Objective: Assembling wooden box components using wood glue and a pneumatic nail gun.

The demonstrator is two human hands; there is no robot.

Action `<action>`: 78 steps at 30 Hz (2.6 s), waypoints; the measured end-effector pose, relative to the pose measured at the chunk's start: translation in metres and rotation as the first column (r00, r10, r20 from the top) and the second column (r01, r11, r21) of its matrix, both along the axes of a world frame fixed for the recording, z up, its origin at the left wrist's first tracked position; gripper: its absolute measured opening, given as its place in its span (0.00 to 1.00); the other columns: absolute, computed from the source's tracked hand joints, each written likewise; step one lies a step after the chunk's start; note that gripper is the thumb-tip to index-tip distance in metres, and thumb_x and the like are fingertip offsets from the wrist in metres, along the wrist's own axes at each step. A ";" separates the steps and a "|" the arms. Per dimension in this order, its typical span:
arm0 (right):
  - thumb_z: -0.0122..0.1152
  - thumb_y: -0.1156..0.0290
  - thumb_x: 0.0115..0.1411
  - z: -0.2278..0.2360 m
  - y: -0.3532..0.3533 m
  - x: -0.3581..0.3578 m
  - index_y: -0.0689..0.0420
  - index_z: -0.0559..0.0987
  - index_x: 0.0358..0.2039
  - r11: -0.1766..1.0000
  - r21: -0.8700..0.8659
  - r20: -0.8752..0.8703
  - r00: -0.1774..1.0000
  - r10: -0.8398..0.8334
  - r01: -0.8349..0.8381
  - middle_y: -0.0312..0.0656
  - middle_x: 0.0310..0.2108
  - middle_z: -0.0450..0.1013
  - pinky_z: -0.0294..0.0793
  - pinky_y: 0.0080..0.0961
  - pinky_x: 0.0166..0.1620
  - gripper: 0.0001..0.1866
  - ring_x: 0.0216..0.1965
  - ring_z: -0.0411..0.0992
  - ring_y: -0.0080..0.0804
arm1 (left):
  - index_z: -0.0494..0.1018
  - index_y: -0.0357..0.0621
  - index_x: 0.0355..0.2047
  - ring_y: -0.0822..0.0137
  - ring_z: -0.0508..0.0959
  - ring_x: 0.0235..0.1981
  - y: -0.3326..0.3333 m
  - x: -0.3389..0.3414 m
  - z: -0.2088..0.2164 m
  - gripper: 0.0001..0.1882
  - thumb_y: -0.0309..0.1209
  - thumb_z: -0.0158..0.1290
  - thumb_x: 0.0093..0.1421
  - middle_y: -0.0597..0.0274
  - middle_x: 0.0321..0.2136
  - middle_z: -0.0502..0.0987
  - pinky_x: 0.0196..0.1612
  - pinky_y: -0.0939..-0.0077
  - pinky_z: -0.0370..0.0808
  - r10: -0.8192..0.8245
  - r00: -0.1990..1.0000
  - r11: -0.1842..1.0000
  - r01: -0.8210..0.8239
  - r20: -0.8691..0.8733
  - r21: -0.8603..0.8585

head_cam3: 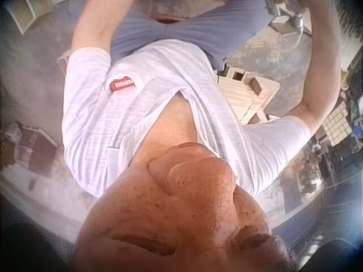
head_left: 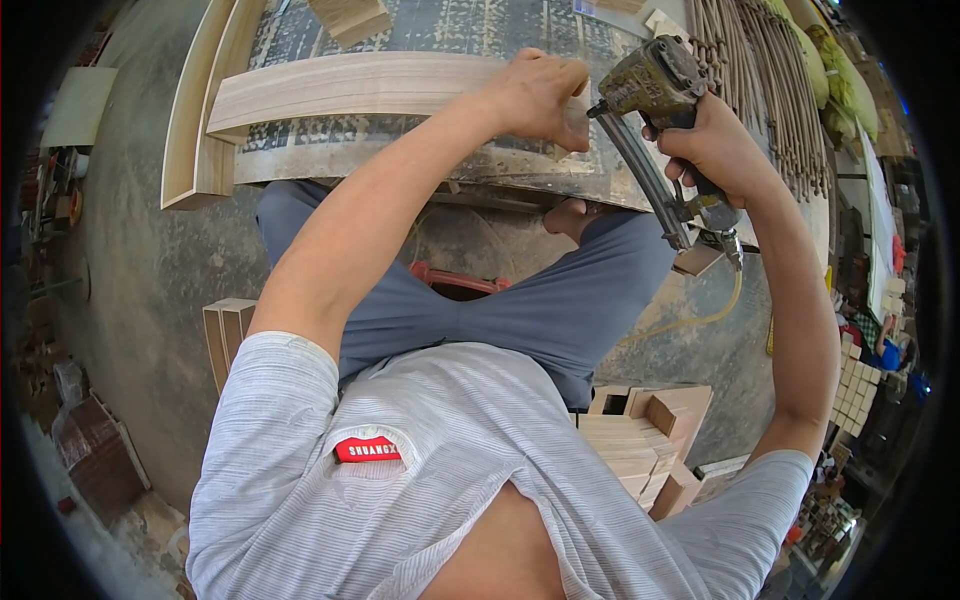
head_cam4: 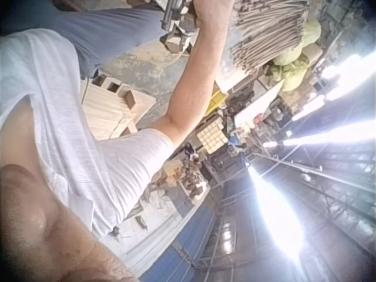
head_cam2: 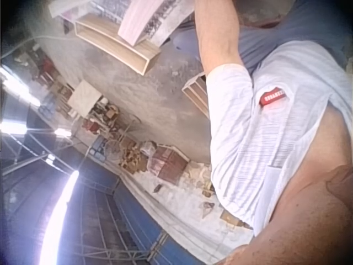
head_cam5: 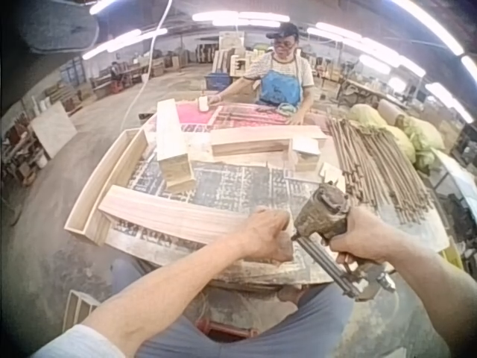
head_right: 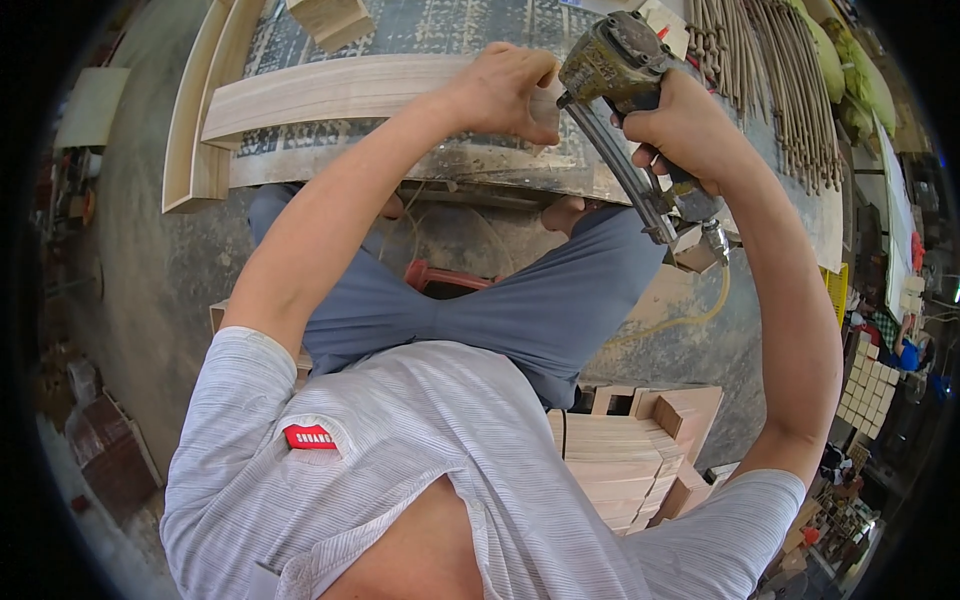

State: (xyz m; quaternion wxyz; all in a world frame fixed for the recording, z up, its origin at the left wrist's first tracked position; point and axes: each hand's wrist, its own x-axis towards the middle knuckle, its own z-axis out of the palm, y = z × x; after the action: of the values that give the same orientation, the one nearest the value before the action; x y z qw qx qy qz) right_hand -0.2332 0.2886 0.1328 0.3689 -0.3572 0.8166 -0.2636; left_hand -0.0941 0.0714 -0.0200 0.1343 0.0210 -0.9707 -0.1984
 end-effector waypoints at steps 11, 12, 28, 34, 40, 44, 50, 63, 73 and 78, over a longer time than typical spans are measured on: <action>0.67 0.78 0.64 0.003 -0.002 0.006 0.66 0.82 0.50 0.999 -0.016 -0.057 0.998 0.034 -0.035 0.36 0.33 0.79 0.74 0.23 0.25 0.14 0.24 0.79 0.20 | 0.75 0.45 0.47 0.50 0.84 0.48 -0.002 0.000 -0.002 0.39 0.58 0.80 0.49 0.54 0.40 0.82 0.67 0.57 0.70 -0.007 1.000 1.000 0.007 -0.027 -0.007; 0.67 0.78 0.64 0.002 -0.003 0.005 0.66 0.82 0.50 0.999 -0.016 -0.056 0.998 0.036 -0.037 0.36 0.33 0.79 0.74 0.23 0.25 0.14 0.24 0.79 0.20 | 0.75 0.45 0.47 0.50 0.84 0.48 -0.003 0.001 -0.003 0.39 0.58 0.80 0.49 0.54 0.40 0.82 0.67 0.57 0.70 -0.005 1.000 1.000 0.005 -0.026 -0.007; 0.66 0.77 0.64 0.002 -0.003 0.004 0.67 0.84 0.50 0.994 -0.029 -0.150 0.984 0.101 -0.107 0.36 0.29 0.79 0.76 0.25 0.26 0.15 0.25 0.80 0.20 | 0.77 0.44 0.48 0.49 0.85 0.48 -0.004 0.000 -0.004 0.41 0.59 0.81 0.47 0.54 0.41 0.83 0.66 0.56 0.71 -0.002 1.000 1.000 0.002 -0.028 -0.001; 0.65 0.77 0.64 0.002 -0.003 -0.004 0.68 0.84 0.51 0.990 -0.018 -0.171 0.975 0.138 -0.143 0.36 0.29 0.79 0.76 0.26 0.27 0.15 0.24 0.79 0.20 | 0.77 0.43 0.48 0.49 0.85 0.48 -0.003 -0.001 -0.004 0.41 0.59 0.81 0.47 0.53 0.41 0.84 0.65 0.56 0.71 -0.005 1.000 1.000 0.005 -0.022 0.004; 0.64 0.76 0.64 0.000 -0.006 -0.010 0.67 0.84 0.51 0.990 0.000 -0.157 0.978 0.137 -0.138 0.36 0.28 0.78 0.76 0.26 0.28 0.15 0.24 0.78 0.21 | 0.77 0.44 0.48 0.49 0.84 0.48 -0.003 -0.001 -0.006 0.40 0.58 0.81 0.47 0.53 0.41 0.83 0.65 0.56 0.72 -0.007 0.999 1.000 0.008 -0.037 0.012; 0.63 0.77 0.64 -0.002 -0.007 -0.017 0.66 0.84 0.51 0.987 0.018 -0.168 0.972 0.162 -0.161 0.36 0.28 0.78 0.77 0.26 0.29 0.16 0.24 0.77 0.21 | 0.77 0.44 0.48 0.49 0.84 0.48 -0.002 -0.002 -0.005 0.40 0.58 0.81 0.47 0.53 0.41 0.83 0.65 0.56 0.72 -0.002 1.000 1.000 0.003 -0.030 0.004; 0.63 0.78 0.62 0.000 -0.008 -0.013 0.67 0.84 0.51 0.976 -0.006 -0.205 0.955 0.213 -0.219 0.36 0.27 0.77 0.74 0.27 0.30 0.16 0.24 0.75 0.21 | 0.76 0.44 0.46 0.49 0.84 0.47 -0.002 0.000 -0.005 0.39 0.57 0.81 0.46 0.54 0.40 0.83 0.65 0.57 0.72 -0.005 1.000 1.000 0.005 -0.028 0.012; 0.65 0.77 0.62 -0.001 -0.007 -0.015 0.64 0.82 0.46 0.986 -0.073 -0.171 0.976 0.134 -0.149 0.37 0.24 0.76 0.71 0.28 0.28 0.12 0.23 0.73 0.21 | 0.76 0.43 0.46 0.48 0.84 0.48 -0.002 0.000 -0.003 0.40 0.59 0.81 0.46 0.52 0.40 0.83 0.66 0.57 0.72 -0.006 1.000 1.000 0.007 -0.020 0.020; 0.66 0.77 0.62 0.017 0.022 0.008 0.67 0.84 0.49 0.998 -0.038 -0.087 0.995 0.041 -0.045 0.37 0.31 0.81 0.76 0.26 0.27 0.15 0.23 0.77 0.20 | 0.74 0.45 0.47 0.47 0.84 0.50 -0.004 -0.002 -0.009 0.40 0.58 0.81 0.47 0.54 0.41 0.82 0.65 0.55 0.72 0.001 1.000 1.000 -0.001 -0.024 -0.014; 0.66 0.78 0.63 0.015 0.023 0.007 0.70 0.83 0.55 0.997 0.025 -0.061 0.995 0.075 -0.073 0.40 0.43 0.86 0.77 0.24 0.25 0.20 0.26 0.81 0.21 | 0.74 0.47 0.48 0.48 0.83 0.52 -0.005 -0.003 -0.009 0.39 0.57 0.80 0.47 0.55 0.43 0.82 0.66 0.55 0.72 -0.032 0.998 0.999 0.032 -0.046 -0.009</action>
State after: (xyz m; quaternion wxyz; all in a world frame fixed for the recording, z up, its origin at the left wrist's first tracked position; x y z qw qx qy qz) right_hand -0.2258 0.3112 0.1473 0.3571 -0.3910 0.8167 -0.2292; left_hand -0.0969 0.0660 -0.0287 0.1537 0.0004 -0.9683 -0.1971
